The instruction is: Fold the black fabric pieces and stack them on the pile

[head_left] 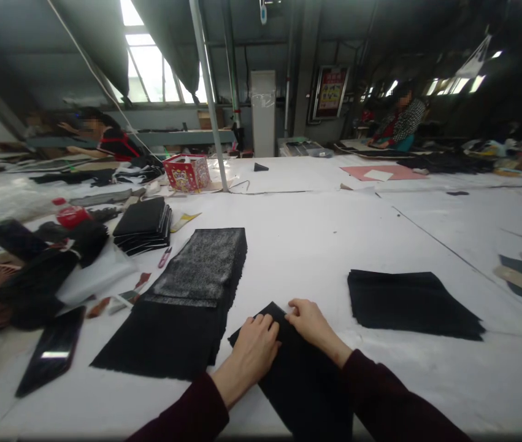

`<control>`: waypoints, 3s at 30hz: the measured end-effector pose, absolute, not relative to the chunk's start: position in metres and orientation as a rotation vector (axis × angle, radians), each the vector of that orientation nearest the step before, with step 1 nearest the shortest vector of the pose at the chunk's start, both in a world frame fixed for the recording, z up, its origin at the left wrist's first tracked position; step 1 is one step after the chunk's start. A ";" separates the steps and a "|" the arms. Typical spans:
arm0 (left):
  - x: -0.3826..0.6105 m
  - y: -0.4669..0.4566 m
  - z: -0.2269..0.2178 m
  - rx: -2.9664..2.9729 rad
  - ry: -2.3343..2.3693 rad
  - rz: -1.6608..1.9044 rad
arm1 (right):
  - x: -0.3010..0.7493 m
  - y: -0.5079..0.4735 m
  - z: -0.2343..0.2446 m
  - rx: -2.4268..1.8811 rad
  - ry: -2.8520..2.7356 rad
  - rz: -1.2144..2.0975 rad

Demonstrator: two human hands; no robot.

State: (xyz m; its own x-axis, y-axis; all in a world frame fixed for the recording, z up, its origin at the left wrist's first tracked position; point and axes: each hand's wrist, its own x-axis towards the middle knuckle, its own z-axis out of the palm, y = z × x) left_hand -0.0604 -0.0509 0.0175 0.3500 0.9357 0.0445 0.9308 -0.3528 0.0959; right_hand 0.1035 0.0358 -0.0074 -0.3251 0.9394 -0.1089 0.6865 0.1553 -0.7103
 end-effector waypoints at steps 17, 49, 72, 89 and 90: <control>-0.071 -0.037 -0.004 2.504 1.752 0.461 | 0.082 -0.014 -0.046 -1.273 -2.222 0.014; -0.077 -0.034 -0.020 2.406 1.803 0.520 | 0.077 -0.017 -0.048 -1.186 -2.389 -0.131; -0.077 -0.032 -0.024 2.373 1.828 0.536 | 0.077 -0.016 -0.050 -1.160 -2.378 -0.152; -0.083 -0.029 -0.012 2.684 1.707 0.370 | 0.087 -0.015 -0.049 -1.152 -2.298 -0.030; -0.083 -0.029 -0.012 2.702 1.706 0.354 | 0.090 -0.015 -0.050 -1.143 -2.284 0.011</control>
State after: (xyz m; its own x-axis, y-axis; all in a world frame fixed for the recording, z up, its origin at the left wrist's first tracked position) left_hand -0.0832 -0.0288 -0.0116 0.4135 0.8826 0.2239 0.8987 -0.4350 0.0553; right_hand 0.0896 -0.0151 -0.0499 -0.4652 0.7357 0.4923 0.7310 0.6329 -0.2552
